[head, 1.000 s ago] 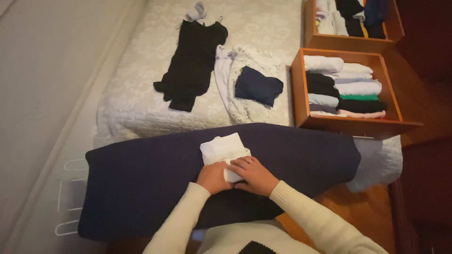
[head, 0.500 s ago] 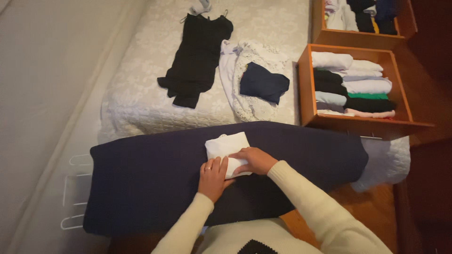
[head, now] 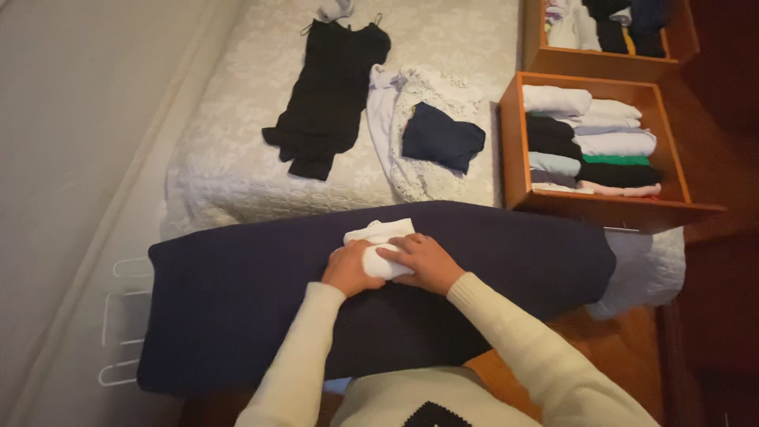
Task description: The person folds and rolls several items of clothing, including a white top, a dark blue and yellow patterned jersey, and a white lace garment, on an ironing board and places them into an open wooden drawer.
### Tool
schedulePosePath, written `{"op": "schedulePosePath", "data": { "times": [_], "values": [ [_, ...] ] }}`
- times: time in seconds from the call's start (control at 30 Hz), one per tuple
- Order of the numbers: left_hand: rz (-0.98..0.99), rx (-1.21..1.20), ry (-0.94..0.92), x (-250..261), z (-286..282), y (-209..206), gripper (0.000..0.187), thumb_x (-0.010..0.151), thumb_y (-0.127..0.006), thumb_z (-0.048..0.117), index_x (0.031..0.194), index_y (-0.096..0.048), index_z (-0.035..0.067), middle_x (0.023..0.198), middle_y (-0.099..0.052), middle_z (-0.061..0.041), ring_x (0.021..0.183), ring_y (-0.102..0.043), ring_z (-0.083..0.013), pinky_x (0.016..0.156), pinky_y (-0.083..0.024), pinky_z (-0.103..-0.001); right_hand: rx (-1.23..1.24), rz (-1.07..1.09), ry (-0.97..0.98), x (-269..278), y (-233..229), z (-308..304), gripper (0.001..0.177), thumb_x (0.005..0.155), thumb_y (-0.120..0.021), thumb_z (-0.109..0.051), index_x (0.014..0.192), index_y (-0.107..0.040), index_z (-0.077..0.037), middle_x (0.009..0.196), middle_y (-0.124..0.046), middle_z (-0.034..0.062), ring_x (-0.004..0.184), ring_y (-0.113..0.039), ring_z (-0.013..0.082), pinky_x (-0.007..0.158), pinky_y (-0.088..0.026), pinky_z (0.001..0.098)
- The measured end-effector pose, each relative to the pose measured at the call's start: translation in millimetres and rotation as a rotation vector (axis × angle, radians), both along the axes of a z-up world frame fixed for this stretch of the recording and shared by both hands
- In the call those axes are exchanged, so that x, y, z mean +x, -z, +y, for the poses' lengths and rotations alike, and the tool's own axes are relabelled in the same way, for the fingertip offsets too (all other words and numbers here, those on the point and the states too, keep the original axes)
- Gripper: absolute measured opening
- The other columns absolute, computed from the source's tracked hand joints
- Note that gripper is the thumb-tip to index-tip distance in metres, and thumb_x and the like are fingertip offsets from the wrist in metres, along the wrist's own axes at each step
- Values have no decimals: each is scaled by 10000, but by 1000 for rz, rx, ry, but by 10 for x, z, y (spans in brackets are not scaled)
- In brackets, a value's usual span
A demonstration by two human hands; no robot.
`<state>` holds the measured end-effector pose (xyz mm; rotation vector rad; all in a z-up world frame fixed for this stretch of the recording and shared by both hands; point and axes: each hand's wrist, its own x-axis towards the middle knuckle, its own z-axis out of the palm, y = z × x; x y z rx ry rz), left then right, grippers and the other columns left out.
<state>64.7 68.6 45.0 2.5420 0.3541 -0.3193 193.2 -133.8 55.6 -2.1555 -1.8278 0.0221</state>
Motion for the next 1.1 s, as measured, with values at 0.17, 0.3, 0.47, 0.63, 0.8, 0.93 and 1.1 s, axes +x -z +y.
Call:
{"op": "schedulePosePath", "data": {
  "times": [0.17, 0.3, 0.47, 0.63, 0.8, 0.93, 1.1],
  "values": [
    [-288, -232, -718, -447, -373, -397, 1071, 630, -985, 385, 1479, -435, 31, 1351, -548, -235, 1324, -540, -428, 1118, -429, -540, -64, 222, 103, 112, -25, 132, 705, 813, -814, -451, 1459, -580, -295, 1272, -674, 120, 1107, -666, 371, 913, -543, 480],
    [-320, -532, -994, -635, -677, 502, 902, 816, -882, 521, 1374, -451, -41, 1024, -673, -196, 1079, -670, -415, 1001, -478, -519, -118, 342, 201, 59, -20, 201, 734, 799, -805, -475, 1479, -574, -321, 1236, -688, 121, 1066, -684, 391, 922, -553, 487],
    [-276, -1422, -997, -479, -807, 28, 615, 1028, -679, 396, 1471, -454, 33, 1285, -639, -147, 1089, -672, -254, 975, -539, -412, -163, 506, 341, -45, 94, 293, 727, 842, -739, -587, 1498, -551, -335, 1063, -718, 191, 1003, -717, 438, 839, -550, 552],
    [-371, -1659, -1070, -375, -805, -453, 398, 1016, -702, 312, 1325, -543, 118, 1207, -687, -57, 1060, -678, -209, 998, -520, -381, -119, 723, 456, -316, -93, 190, 734, 820, -787, -575, 1469, -600, -288, 1158, -712, 213, 1105, -686, 437, 901, -546, 507],
    [-349, -1690, -1084, -407, -836, -159, 509, 968, -757, 245, 1410, -547, 106, 1279, -673, -121, 1152, -651, -288, 1024, -516, -523, 18, 1097, 548, -566, 82, -23, 639, 792, -889, -336, 1365, -700, -127, 1237, -739, 214, 1133, -710, 386, 932, -562, 462],
    [-313, -1693, -1126, -380, -1026, -65, 590, 925, -783, 194, 1441, -518, 92, 1287, -643, -135, 1158, -630, -293, 1054, -502, -521, 119, 1418, 614, -710, -5, -257, 681, 772, -926, -295, 1387, -689, -125, 1081, -776, 96, 897, -694, 154, 699, -588, 296],
    [-301, -1706, -1057, -273, -1373, -3, 645, 886, -793, 254, 1465, -532, 140, 1330, -664, -147, 1189, -652, -298, 1063, -517, -553, 258, 1749, 757, -765, -336, -692, 593, 808, -882, -178, 1367, -705, -92, 951, -799, 126, 794, -759, 176, 653, -635, 304]
  ]
}}
